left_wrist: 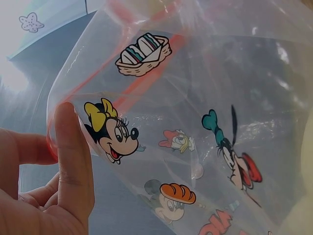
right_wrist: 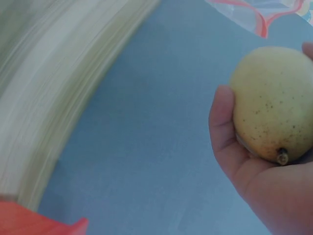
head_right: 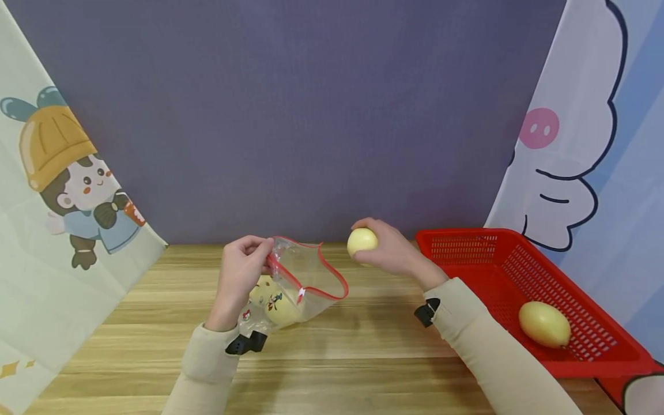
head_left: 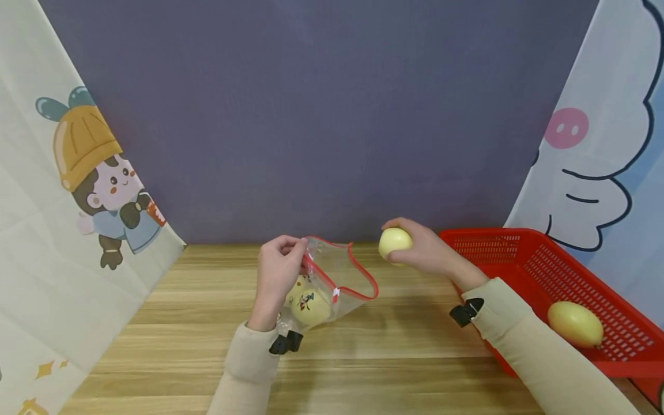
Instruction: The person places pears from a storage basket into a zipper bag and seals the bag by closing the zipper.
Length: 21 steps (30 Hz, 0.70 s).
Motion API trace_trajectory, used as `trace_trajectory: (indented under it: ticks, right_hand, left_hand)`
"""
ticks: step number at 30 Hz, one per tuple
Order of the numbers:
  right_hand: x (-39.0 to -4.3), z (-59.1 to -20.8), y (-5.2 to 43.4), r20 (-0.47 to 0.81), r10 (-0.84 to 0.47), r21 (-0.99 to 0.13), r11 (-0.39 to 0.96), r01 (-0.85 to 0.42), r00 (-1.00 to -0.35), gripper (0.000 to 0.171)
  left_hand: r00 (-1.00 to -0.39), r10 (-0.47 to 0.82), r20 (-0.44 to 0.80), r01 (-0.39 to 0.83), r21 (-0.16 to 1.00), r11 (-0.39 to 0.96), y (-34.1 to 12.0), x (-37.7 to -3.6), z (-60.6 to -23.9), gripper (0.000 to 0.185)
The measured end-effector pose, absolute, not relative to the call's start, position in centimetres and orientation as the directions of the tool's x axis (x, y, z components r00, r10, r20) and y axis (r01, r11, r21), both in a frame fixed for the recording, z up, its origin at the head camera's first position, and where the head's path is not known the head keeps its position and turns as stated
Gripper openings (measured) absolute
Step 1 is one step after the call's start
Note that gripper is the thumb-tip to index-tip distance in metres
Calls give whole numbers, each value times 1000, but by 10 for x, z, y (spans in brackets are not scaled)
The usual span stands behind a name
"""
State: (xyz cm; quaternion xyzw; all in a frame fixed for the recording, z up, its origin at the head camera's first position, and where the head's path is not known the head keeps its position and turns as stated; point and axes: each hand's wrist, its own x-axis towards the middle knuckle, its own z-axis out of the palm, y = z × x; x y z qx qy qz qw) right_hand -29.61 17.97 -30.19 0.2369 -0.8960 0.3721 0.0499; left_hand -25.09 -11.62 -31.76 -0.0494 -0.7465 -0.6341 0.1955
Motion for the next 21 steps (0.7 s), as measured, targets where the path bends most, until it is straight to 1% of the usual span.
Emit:
trace_trajectory:
  ticks: [21]
  right_hand:
    - [-284, -308, 151, 313, -414, -654, 559, -510, -855, 54]
  left_hand:
    - [-916, -172, 362, 330, 925, 188, -124, -249, -315, 23]
